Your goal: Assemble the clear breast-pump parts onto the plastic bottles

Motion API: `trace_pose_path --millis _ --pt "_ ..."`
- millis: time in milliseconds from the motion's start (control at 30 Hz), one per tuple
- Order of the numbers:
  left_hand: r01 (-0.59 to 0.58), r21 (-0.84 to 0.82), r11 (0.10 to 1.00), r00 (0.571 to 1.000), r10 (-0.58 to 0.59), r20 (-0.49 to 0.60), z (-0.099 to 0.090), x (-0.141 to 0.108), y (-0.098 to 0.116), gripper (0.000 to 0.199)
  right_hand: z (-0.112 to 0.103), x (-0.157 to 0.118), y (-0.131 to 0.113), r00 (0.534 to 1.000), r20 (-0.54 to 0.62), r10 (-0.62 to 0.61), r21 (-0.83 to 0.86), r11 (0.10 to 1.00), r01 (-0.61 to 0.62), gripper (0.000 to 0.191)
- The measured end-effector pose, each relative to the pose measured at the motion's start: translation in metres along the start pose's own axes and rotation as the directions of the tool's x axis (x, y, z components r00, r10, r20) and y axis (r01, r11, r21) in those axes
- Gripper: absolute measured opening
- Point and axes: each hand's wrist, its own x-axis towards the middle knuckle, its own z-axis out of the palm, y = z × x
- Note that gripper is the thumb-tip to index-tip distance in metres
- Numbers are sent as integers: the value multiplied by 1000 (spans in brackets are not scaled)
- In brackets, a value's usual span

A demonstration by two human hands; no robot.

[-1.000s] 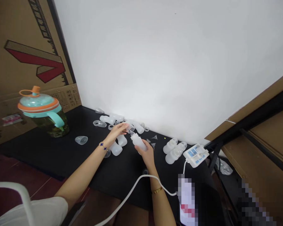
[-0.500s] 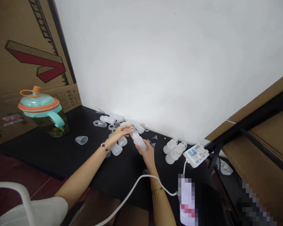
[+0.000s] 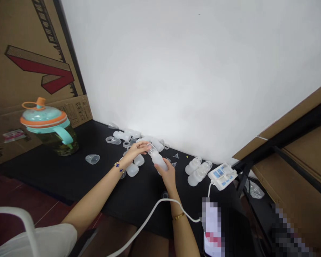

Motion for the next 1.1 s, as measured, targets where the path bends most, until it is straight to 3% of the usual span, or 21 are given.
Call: trace_pose_path --millis 1100 --pt "40 27 999 998 -41 38 2 1 -4 59 0 -1 -1 1000 -1 -20 -45 999 20 59"
